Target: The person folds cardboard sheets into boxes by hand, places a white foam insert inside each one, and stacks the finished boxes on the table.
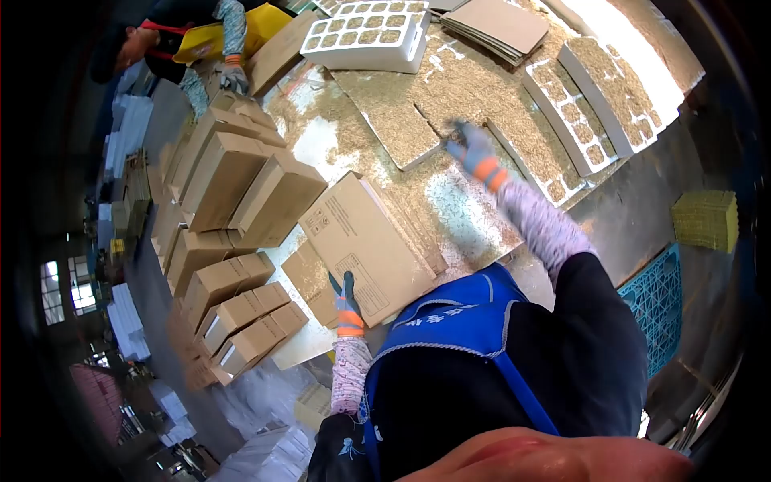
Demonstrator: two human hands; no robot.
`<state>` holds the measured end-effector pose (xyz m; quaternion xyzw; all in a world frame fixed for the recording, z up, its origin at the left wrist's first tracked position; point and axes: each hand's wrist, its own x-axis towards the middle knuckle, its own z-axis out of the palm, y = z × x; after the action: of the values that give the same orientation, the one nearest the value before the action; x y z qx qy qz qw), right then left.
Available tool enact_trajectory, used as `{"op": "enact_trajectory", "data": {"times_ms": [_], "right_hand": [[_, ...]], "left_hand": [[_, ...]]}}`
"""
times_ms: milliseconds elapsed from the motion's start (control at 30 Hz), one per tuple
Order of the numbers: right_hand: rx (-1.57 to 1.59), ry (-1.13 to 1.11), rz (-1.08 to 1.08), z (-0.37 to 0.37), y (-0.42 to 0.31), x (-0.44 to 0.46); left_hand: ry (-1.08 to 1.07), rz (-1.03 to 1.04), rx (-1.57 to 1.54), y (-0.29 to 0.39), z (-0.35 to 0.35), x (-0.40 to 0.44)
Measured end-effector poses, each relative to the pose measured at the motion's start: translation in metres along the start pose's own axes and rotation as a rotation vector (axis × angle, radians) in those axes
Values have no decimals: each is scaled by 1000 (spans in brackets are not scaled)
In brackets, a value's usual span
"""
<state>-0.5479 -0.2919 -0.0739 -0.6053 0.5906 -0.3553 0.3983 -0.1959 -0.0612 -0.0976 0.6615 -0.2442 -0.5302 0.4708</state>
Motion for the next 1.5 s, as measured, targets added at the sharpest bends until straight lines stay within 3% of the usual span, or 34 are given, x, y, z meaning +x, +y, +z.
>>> {"op": "enact_trajectory", "data": {"times_ms": [33, 67, 100, 133, 200, 300, 367, 433, 500, 567, 633, 767, 833, 967, 1033, 1067, 1233, 1400, 1500], "right_hand": [[-300, 286, -167, -19, 32, 55], [-730, 316, 71, -45, 54, 113], [-909, 334, 145, -78, 57, 153], [-1053, 496, 107, -103, 78, 188], [-1070, 425, 254, -138, 81, 213], [-1093, 255, 226, -146, 99, 218], [-1176, 244, 42, -129, 99, 205], [-1222, 388, -217, -108, 94, 173], [-1048, 438, -360, -97, 71, 124], [-690, 459, -425, -88, 29, 57], [-40, 409, -213, -67, 9, -4], [739, 115, 93, 12, 34, -81], [852, -10, 211, 37, 33, -113], [557, -37, 70, 25, 19, -126], [647, -110, 65, 21, 22, -125], [640, -110, 54, 21, 25, -127], [629, -257, 166, 6, 10, -139], [704, -250, 223, 29, 12, -149], [626, -276, 129, 61, 12, -138]], "left_hand": [[15, 2, -2, 3, 3, -2], [19, 2, 16, 11, 8, -5], [24, 3, 35, 20, 13, -8], [41, 10, 33, 29, 20, -11], [47, 35, 127, 41, 30, -16], [110, 28, 114, 34, 29, -15], [135, 100, 219, 22, 20, -8], [156, 164, 323, 22, 22, -10], [127, 53, 137, 30, 28, -12], [148, 107, 237, 19, 18, -8], [120, 67, 273, 21, 17, -10], [91, -63, -51, 26, 25, -11], [97, -17, -130, 17, 20, -7], [62, -23, -129, -2, 0, 5], [75, -18, -65, 6, 9, -1], [57, -28, -207, 8, 10, -3], [50, -37, -261, 1, 8, 1], [40, 10, -213, -1, 8, 1], [43, 4, -221, 8, 11, -4]]}}
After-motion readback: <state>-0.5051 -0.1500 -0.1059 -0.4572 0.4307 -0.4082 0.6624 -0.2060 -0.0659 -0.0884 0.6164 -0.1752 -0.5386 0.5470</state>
